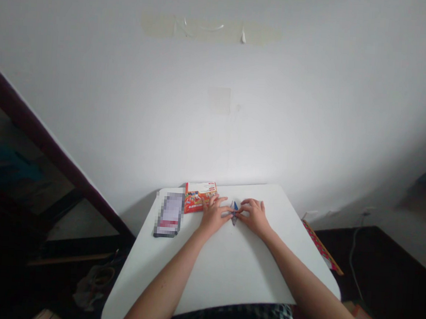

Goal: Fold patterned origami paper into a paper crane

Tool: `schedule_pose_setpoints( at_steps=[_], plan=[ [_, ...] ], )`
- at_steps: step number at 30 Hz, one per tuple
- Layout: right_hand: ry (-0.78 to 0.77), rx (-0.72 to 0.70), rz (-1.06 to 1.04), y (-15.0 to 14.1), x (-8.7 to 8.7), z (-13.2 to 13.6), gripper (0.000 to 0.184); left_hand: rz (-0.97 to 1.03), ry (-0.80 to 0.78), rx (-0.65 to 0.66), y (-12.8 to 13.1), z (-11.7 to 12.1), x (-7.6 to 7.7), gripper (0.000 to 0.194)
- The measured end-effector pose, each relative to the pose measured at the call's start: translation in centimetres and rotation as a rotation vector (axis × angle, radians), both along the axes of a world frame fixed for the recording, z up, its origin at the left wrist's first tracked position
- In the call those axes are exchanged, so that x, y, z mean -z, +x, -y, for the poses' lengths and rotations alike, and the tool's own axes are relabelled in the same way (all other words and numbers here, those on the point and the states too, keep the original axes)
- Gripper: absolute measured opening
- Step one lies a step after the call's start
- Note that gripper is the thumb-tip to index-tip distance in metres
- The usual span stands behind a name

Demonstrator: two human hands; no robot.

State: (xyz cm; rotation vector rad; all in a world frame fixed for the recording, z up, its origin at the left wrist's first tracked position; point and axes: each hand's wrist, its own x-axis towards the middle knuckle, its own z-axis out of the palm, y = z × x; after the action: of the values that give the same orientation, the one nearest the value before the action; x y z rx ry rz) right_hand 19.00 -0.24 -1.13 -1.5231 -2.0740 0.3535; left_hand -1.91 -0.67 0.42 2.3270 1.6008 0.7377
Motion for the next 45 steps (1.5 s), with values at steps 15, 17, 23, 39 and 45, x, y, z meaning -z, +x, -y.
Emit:
schedule_pose_setpoints(
  at_steps=[15, 17, 23, 39, 45],
  plan=[
    [0.043, 0.026, 0.076, -0.3, -0.7, 0.4, 0.012, -0.1, -0.005, -0.082, -0.2, 0.1, -0.2, 0.018],
    [0.042, 0.016, 0.088, -0.3, -0.7, 0.4, 0.012, -0.104, -0.029, -0.094, -0.3, 0.0, -0.1, 0.019],
    [-0.024, 0.026, 0.073, -0.2, -1.0, 0.3, 0.012, -0.129, -0.099, -0.108, -0.7, -0.7, 0.0, 0.02],
    [-0.058, -0.02, 0.04, 0.5, -1.0, 0.4, 0.017, -0.064, -0.104, -0.101, -0.5, -0.3, 0.0, 0.016],
    [-0.014, -0.029, 0.027, 0.7, -0.6, 0.3, 0.014, -0.004, -0.023, -0.059, -0.5, -0.6, 0.8, 0.013]
  ],
)
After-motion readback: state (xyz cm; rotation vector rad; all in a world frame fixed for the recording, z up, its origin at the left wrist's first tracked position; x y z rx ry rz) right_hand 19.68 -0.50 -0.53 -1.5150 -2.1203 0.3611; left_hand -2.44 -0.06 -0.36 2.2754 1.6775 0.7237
